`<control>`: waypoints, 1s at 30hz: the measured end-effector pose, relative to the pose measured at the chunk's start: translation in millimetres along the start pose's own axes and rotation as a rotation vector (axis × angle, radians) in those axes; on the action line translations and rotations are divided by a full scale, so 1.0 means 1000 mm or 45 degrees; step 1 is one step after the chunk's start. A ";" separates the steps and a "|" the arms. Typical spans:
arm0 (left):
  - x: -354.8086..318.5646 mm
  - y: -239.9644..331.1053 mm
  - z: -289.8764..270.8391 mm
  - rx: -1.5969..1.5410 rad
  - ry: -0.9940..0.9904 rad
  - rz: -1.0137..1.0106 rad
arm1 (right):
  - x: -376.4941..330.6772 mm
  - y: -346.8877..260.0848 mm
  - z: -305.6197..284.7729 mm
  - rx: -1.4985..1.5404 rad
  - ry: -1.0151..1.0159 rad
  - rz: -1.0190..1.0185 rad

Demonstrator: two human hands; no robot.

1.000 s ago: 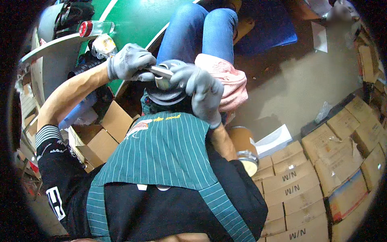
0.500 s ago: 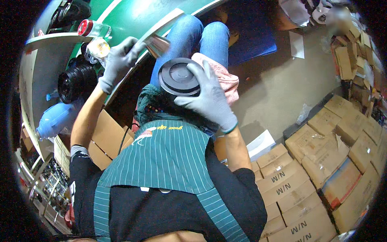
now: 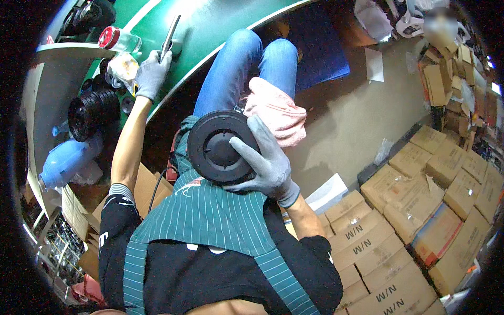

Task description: The person sits on the floor and repeatedly picks up black kettles, inserts a metal rod into the base, and wipes the exterior with a cloth. The person handles multiple kettles one at a time, placing them back on the table after each cycle.

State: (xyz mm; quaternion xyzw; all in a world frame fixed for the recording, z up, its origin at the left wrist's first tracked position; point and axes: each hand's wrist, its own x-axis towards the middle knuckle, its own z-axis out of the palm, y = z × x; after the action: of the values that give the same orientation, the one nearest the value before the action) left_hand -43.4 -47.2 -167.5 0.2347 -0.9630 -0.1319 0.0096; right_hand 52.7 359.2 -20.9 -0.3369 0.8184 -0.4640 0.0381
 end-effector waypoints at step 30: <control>0.322 0.038 -0.125 -0.249 0.615 0.307 | 0.188 0.203 0.030 2.172 -0.443 0.950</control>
State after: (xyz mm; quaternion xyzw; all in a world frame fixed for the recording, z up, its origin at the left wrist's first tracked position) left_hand -336.8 -192.8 -50.9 0.1411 -0.9365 -0.1624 0.2771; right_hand -185.4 296.1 -149.9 0.0235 0.2409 -0.8068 0.5390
